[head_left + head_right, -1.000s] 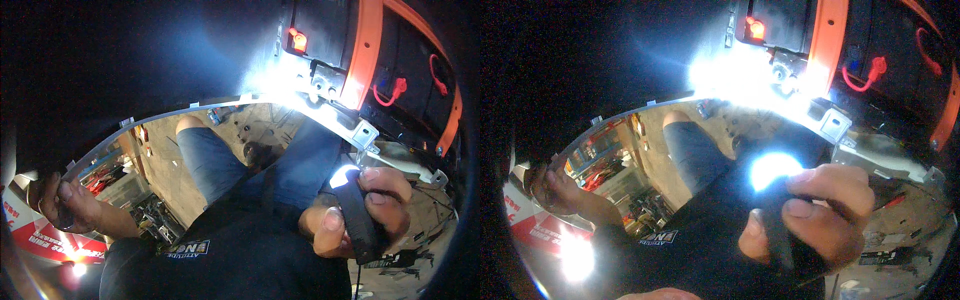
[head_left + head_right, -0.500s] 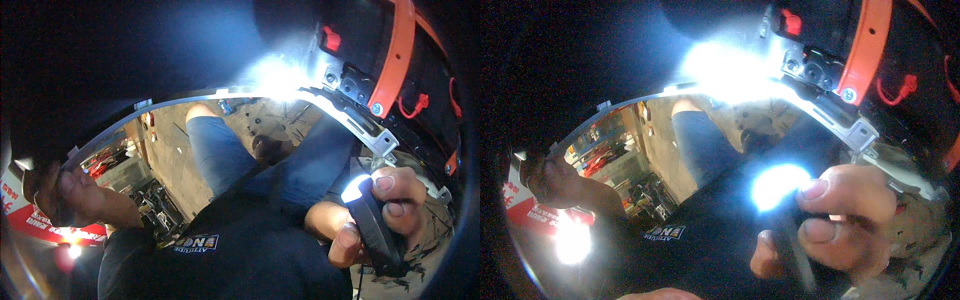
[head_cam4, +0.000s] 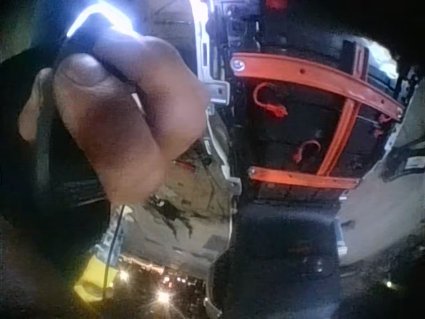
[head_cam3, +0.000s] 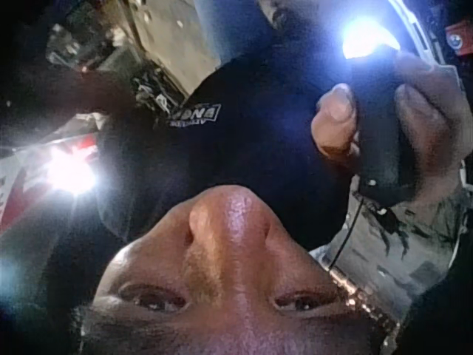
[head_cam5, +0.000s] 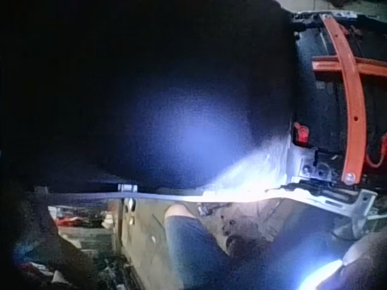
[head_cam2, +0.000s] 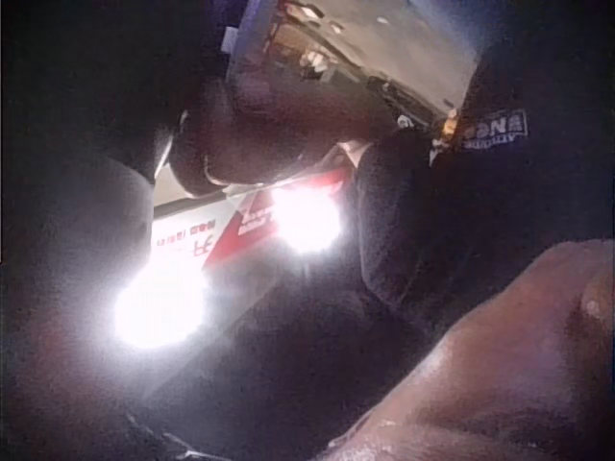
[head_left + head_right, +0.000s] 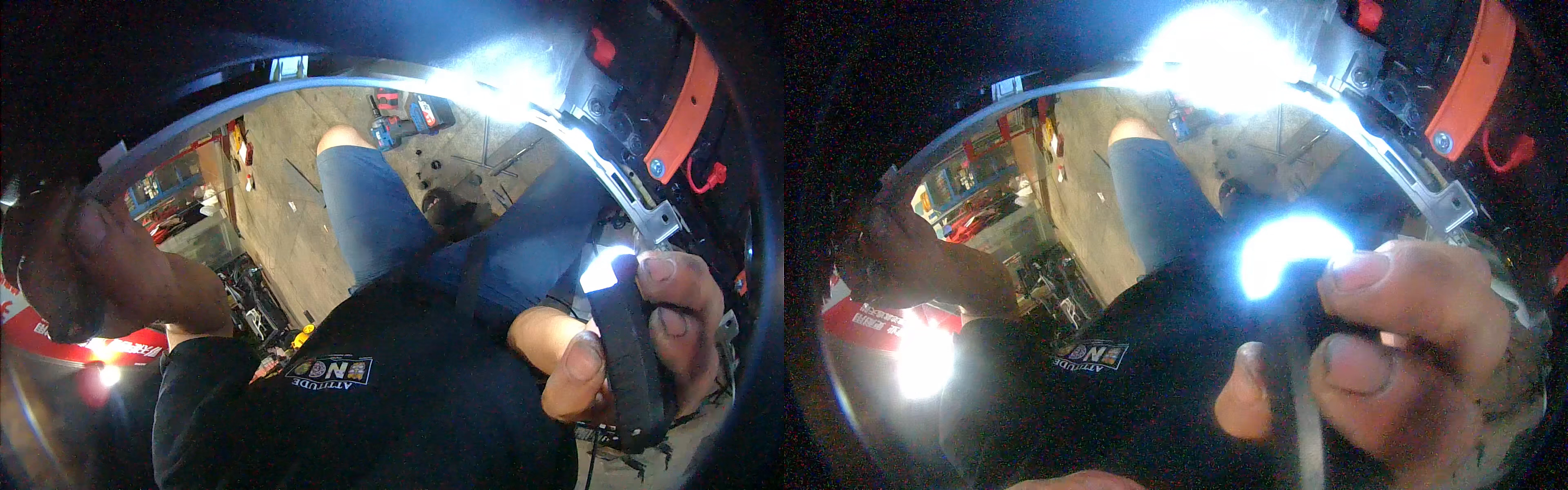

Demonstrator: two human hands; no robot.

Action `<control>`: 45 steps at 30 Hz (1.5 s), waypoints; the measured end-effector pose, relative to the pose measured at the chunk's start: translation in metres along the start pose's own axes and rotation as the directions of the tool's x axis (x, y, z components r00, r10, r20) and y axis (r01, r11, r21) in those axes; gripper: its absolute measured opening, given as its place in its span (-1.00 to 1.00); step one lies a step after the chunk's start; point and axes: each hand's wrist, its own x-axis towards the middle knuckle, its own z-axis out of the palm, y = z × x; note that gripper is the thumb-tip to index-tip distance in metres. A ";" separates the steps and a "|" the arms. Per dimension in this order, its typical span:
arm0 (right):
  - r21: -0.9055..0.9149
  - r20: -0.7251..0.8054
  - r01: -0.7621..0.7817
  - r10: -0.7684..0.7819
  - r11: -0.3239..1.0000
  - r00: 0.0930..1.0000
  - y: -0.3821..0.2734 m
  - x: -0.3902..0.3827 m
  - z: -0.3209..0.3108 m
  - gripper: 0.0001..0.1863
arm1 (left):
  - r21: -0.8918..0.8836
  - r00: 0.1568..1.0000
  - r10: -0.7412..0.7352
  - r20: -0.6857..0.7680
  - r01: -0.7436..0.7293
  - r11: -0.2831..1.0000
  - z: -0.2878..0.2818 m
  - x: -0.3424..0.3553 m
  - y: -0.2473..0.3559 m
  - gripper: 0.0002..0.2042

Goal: The person removes a silver body panel from a scooter using a screwdriver and pliers, then uses a flashlight to inspect the internal frame and battery area. The person manipulates wires and components inside the scooter's chassis.

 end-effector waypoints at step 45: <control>0.226 -0.158 -0.227 0.266 0.947 0.951 0.023 -0.039 -0.021 -0.65 | -0.757 0.954 -0.268 0.133 0.273 0.594 0.004 -0.021 -0.020 -0.87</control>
